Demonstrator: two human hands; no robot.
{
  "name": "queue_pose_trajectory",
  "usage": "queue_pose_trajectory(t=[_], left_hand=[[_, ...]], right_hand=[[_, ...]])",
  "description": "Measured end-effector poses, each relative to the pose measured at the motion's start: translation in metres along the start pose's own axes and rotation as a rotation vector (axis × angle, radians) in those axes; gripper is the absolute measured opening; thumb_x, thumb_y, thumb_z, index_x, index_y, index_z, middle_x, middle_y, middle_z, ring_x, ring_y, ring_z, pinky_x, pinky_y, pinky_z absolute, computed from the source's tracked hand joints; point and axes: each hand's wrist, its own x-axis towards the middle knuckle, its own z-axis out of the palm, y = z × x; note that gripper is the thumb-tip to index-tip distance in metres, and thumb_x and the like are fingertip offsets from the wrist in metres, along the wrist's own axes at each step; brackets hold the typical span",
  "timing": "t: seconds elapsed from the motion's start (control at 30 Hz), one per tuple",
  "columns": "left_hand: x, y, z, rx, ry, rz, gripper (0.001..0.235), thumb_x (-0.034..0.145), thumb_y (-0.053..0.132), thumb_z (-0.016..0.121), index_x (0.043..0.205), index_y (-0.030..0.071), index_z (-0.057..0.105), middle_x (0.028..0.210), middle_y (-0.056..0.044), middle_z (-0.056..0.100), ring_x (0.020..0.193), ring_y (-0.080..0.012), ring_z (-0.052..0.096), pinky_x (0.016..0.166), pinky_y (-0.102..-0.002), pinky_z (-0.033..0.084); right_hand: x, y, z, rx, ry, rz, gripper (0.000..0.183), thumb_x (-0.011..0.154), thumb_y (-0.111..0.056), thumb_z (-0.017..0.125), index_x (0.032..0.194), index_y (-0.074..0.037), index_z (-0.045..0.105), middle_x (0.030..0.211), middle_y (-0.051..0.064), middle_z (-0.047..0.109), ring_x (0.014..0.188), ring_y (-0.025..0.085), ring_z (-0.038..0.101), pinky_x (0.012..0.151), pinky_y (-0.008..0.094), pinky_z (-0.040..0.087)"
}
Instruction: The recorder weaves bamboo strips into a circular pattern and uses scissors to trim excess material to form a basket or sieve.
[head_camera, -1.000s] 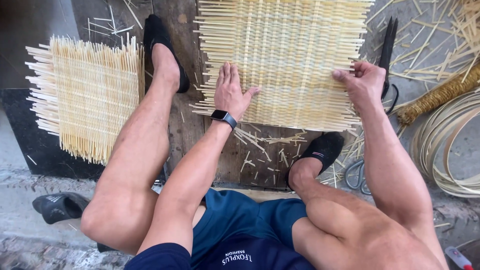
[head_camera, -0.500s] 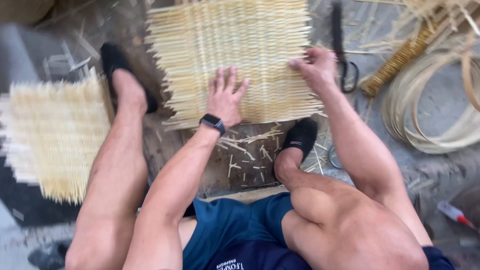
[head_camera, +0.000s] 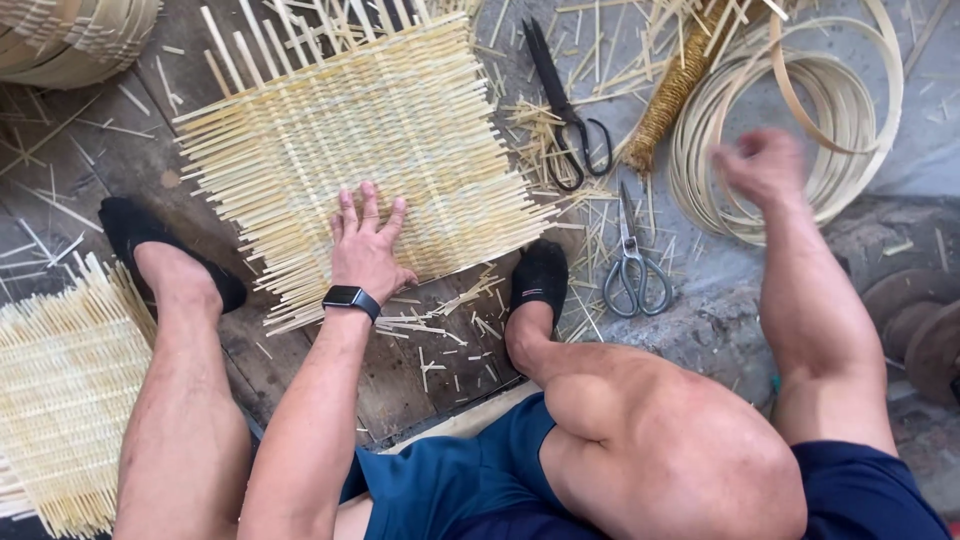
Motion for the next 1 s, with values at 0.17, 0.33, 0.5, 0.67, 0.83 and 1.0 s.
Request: queue_pose_trajectory(t=[0.17, 0.33, 0.5, 0.67, 0.83, 1.0], left_hand=[[0.006, -0.01, 0.019, -0.026, 0.068, 0.029, 0.13, 0.051, 0.067, 0.087, 0.161, 0.038, 0.025, 0.171, -0.014, 0.003, 0.156, -0.0409, 0.002, 0.126, -0.051, 0.01], [0.006, -0.004, -0.015, -0.117, 0.086, 0.029, 0.124, 0.051, 0.07, 0.086, 0.158, 0.032, 0.036, 0.169, -0.017, 0.014, 0.155, -0.0415, 0.01, 0.124, -0.051, 0.016], [0.012, -0.014, -0.078, -0.6, 0.163, -0.093, 0.115, 0.061, 0.076, 0.081, 0.152, 0.015, 0.047, 0.16, -0.02, 0.04, 0.152, -0.0336, 0.038, 0.124, -0.048, 0.034], [0.0, -0.034, -0.151, -2.08, 0.051, 0.046, 0.08, 0.089, 0.068, 0.06, 0.138, 0.005, 0.05, 0.109, -0.011, 0.081, 0.095, -0.0211, 0.079, 0.08, -0.038, 0.067], [-0.048, -0.041, -0.161, -1.997, 0.252, 0.175, 0.043, 0.101, 0.035, 0.07, 0.125, 0.0, 0.072, 0.067, 0.004, 0.059, 0.048, -0.0034, 0.043, 0.039, -0.02, 0.033], [-0.085, -0.015, -0.148, -1.992, 0.375, 0.188, 0.031, 0.099, 0.03, 0.067, 0.115, 0.005, 0.076, 0.06, 0.003, 0.059, 0.041, -0.0037, 0.04, 0.033, -0.021, 0.031]], right_hand=[[-0.024, 0.035, 0.037, -0.22, -0.001, -0.187, 0.015, 0.099, -0.022, 0.074, 0.092, -0.009, 0.077, 0.081, 0.012, 0.072, 0.071, 0.024, 0.068, 0.074, 0.041, 0.055], [-0.058, 0.002, -0.021, -0.548, 0.168, -0.398, 0.019, 0.104, -0.021, 0.072, 0.091, -0.008, 0.077, 0.084, 0.013, 0.072, 0.069, 0.025, 0.069, 0.06, 0.042, 0.054], [-0.116, -0.093, -0.092, -0.585, 0.233, -0.824, 0.01, 0.104, -0.013, 0.069, 0.099, -0.014, 0.077, 0.095, 0.009, 0.072, 0.085, 0.024, 0.07, 0.071, 0.038, 0.056], [-0.166, -0.211, -0.124, -0.74, -0.184, -1.529, 0.027, 0.084, -0.016, 0.072, 0.111, -0.017, 0.074, 0.102, -0.001, 0.067, 0.111, 0.02, 0.065, 0.108, 0.038, 0.052], [-0.17, -0.323, -0.133, -0.512, 0.104, -1.748, 0.059, 0.082, -0.055, 0.063, 0.119, -0.009, 0.07, 0.115, 0.01, 0.063, 0.119, 0.025, 0.055, 0.106, 0.043, 0.048], [-0.161, -0.4, -0.102, -0.628, 0.834, -1.634, 0.081, 0.094, -0.078, 0.041, 0.13, -0.012, 0.072, 0.124, 0.008, 0.064, 0.117, 0.018, 0.06, 0.096, 0.03, 0.054]])
